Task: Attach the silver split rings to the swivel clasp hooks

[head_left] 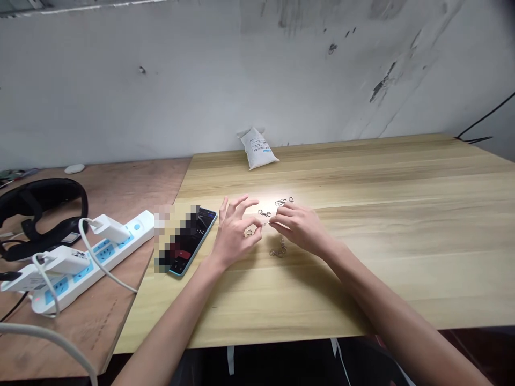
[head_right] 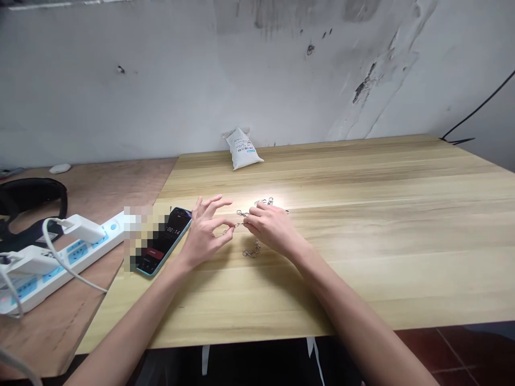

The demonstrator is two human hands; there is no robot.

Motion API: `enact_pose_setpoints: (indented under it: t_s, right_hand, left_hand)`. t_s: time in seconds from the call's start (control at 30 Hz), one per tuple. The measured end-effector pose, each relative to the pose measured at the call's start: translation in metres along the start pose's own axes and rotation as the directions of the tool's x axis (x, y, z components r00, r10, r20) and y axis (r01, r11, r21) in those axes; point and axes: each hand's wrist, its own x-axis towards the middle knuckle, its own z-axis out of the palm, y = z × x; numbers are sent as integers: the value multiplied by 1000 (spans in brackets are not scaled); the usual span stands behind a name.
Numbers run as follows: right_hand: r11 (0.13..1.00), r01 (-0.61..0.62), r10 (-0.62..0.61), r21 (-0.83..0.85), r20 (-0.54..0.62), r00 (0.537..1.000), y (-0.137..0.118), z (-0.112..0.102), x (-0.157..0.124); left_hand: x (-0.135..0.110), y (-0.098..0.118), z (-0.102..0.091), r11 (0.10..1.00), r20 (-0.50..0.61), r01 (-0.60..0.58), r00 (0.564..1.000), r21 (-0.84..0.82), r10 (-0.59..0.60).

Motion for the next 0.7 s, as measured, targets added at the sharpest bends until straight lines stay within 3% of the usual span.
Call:
enact_pose_setpoints:
  t_s: [0.13, 0.23, 0.33, 0.47, 0.57, 0.63, 0.7]
  right_hand:
    - [987, 69, -73, -143, -23, 997, -15, -8, 1]
    - [975, 169, -169, -142, 10, 985, -26, -9, -5]
    - [973, 184, -177, -136, 62, 982, -27, -8, -17]
    - [993, 120, -118, -2, 154, 981, -15, -3, -28]
    - [997, -13, 4, 70, 132, 991, -1, 5, -16]
    - [993, -121, 122, -15, 90, 988, 5, 12, 0]
    - [978, -167, 182, -122, 133, 974, 8, 19, 18]
  left_hand:
    - [0, -5, 0, 997, 99, 56, 994, -52, -51]
    - [-2, -16, -5, 999, 179, 32, 984, -44, -23]
    - [-4, -30, -13, 999, 180, 6, 984, 35, -12]
    - [-6, -39, -20, 992, 241, -60, 970, 109, 32]
    - [-6, -38, -20, 990, 267, -104, 961, 96, 75]
    - [-6, -35, -20, 988, 275, -129, 956, 79, 103]
    - [-7, -34, -20, 988, 288, -137, 951, 65, 113]
